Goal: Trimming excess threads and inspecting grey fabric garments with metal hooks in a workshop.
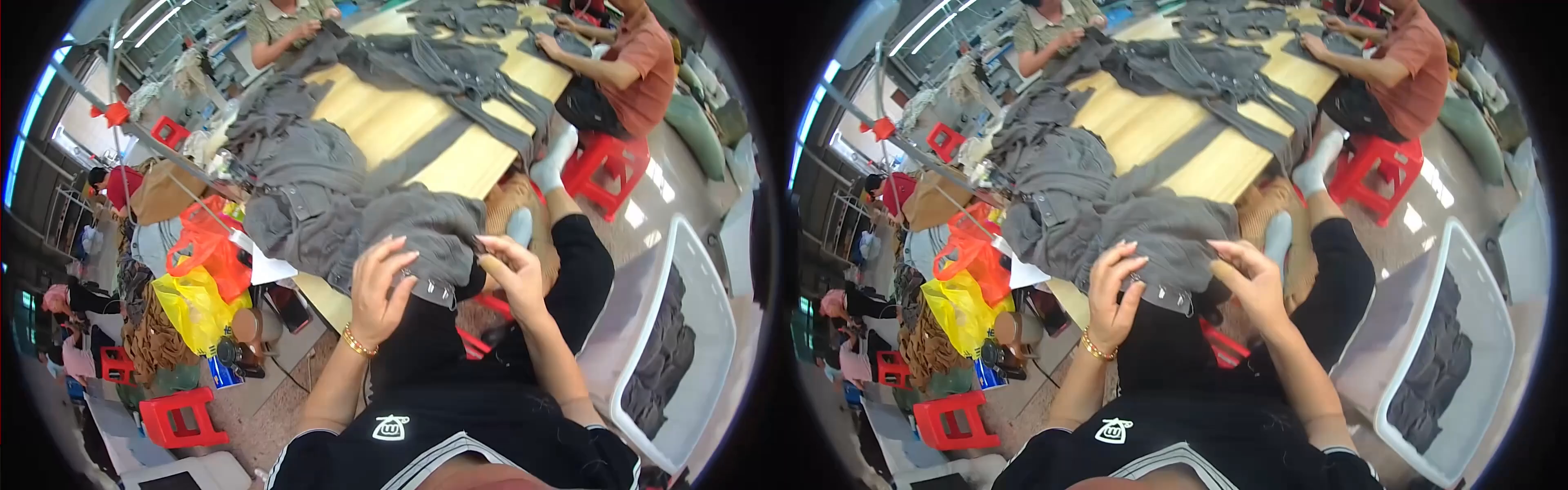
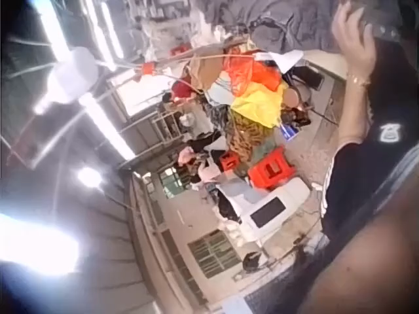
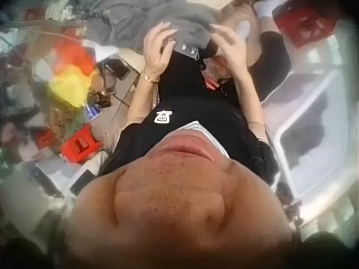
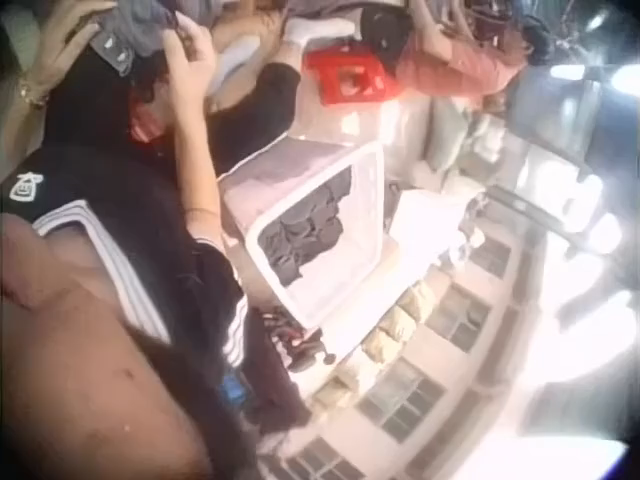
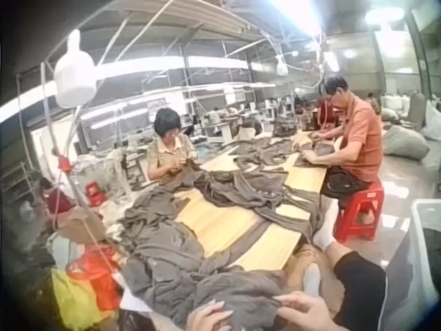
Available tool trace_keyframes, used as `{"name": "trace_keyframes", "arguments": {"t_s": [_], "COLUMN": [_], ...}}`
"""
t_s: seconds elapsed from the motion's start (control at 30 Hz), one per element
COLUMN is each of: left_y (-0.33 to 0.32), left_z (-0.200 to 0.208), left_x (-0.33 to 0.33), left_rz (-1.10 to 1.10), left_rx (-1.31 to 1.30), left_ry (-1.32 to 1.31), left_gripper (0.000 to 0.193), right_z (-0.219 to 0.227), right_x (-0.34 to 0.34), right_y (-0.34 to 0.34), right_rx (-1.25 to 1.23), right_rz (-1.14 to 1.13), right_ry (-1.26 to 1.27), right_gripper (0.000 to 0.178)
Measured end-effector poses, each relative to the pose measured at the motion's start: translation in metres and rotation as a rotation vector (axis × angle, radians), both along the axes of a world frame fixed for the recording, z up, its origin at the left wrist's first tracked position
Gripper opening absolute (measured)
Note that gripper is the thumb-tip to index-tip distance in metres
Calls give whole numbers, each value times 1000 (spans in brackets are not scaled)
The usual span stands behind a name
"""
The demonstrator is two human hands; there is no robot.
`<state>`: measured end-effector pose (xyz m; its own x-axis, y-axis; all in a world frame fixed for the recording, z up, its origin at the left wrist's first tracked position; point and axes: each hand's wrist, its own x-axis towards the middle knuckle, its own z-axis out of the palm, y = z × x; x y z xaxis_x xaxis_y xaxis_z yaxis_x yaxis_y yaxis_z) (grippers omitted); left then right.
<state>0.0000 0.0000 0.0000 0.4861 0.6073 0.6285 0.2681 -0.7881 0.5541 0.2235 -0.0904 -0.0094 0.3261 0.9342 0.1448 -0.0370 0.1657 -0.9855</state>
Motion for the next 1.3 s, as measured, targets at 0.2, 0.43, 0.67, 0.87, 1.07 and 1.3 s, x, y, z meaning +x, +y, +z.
{"name": "trace_keyframes", "arguments": {"t_s": [0.2, 0.43, 0.67, 0.87, 1.07, 1.3], "left_y": [7, 6, 1, 5, 17, 15], "left_z": [10, 6, 5, 11, 23, 7], "left_x": [-11, -1, -4, -4, -2, 7], "left_rz": [-48, -14, -15, -29, -50, -62], "left_rx": [12, -7, -12, -10, -37, -109], "left_ry": [24, -25, -21, 65, 40, 50], "left_gripper": [29, 28, 28, 27, 27, 27], "right_z": [14, 28, 30, 32, -1, -70], "right_x": [-13, -6, -13, 8, 51, 69], "right_y": [-11, -22, -32, -16, 96, 163], "right_rx": [85, 92, 133, 22, 108, -115], "right_rz": [-14, 23, 52, -199, -369, -280], "right_ry": [236, 253, 282, 181, -844, -1270], "right_gripper": [35, 35, 35, 33, 29, 25]}}
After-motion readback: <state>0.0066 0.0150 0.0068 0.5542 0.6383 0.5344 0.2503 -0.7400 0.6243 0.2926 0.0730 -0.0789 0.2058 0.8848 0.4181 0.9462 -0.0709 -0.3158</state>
